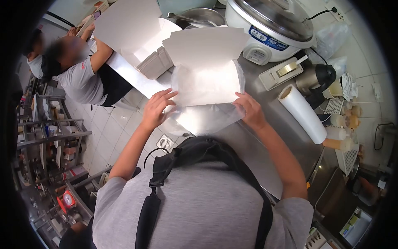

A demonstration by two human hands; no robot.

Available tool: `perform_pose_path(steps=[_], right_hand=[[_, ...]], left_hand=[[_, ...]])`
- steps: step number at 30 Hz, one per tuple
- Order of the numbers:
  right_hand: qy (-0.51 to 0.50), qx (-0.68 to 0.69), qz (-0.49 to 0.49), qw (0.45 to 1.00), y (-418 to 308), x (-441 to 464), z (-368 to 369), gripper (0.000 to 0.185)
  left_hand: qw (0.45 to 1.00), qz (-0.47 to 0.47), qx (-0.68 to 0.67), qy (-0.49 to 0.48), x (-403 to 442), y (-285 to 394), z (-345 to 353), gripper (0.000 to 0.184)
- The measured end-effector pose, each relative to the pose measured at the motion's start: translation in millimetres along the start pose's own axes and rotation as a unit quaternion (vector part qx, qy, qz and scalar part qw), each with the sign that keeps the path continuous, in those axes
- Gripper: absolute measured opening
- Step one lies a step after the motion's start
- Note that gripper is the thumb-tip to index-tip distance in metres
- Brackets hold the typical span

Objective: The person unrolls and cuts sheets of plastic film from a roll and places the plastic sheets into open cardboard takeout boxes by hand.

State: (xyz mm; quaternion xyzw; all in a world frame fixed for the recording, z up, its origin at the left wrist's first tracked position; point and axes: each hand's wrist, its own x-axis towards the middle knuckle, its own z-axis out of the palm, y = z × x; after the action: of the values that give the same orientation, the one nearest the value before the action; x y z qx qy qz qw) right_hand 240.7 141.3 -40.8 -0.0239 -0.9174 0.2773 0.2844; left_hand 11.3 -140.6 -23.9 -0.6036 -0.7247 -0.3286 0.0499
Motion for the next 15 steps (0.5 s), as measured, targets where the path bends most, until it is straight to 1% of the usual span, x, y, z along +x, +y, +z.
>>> perform_pose_path(steps=[1, 4, 7, 9, 12, 13, 15], right_hand=[[-0.012, -0.01, -0.019, 1.0, 1, 0, -1, 0.02], [-0.035, -0.033, -0.07, 0.996, 5, 3, -3, 0.022], [-0.033, -0.038, -0.091, 0.995, 4, 6, -4, 0.025], [-0.033, -0.037, -0.097, 0.994, 3, 7, -8, 0.027], [0.007, 0.042, 0.019, 0.999, 1, 4, -5, 0.027], [0.002, 0.05, 0.08, 0.996, 1, 6, -5, 0.025], [-0.008, 0.066, 0.202, 0.977, -3, 12, -9, 0.023]], left_hand=[[1.0, -0.003, 0.006, 0.001, 4, 4, -1, 0.021], [0.997, 0.022, 0.045, -0.057, 13, 11, 1, 0.02], [0.998, 0.024, 0.008, -0.066, 9, 2, 11, 0.02], [0.998, 0.006, -0.004, -0.06, 5, 0, 14, 0.019], [0.997, -0.039, -0.046, -0.047, 4, 1, 14, 0.018], [0.996, -0.057, -0.063, -0.041, 4, 1, 15, 0.018], [0.99, -0.104, -0.099, 0.011, 4, 4, 21, 0.013]])
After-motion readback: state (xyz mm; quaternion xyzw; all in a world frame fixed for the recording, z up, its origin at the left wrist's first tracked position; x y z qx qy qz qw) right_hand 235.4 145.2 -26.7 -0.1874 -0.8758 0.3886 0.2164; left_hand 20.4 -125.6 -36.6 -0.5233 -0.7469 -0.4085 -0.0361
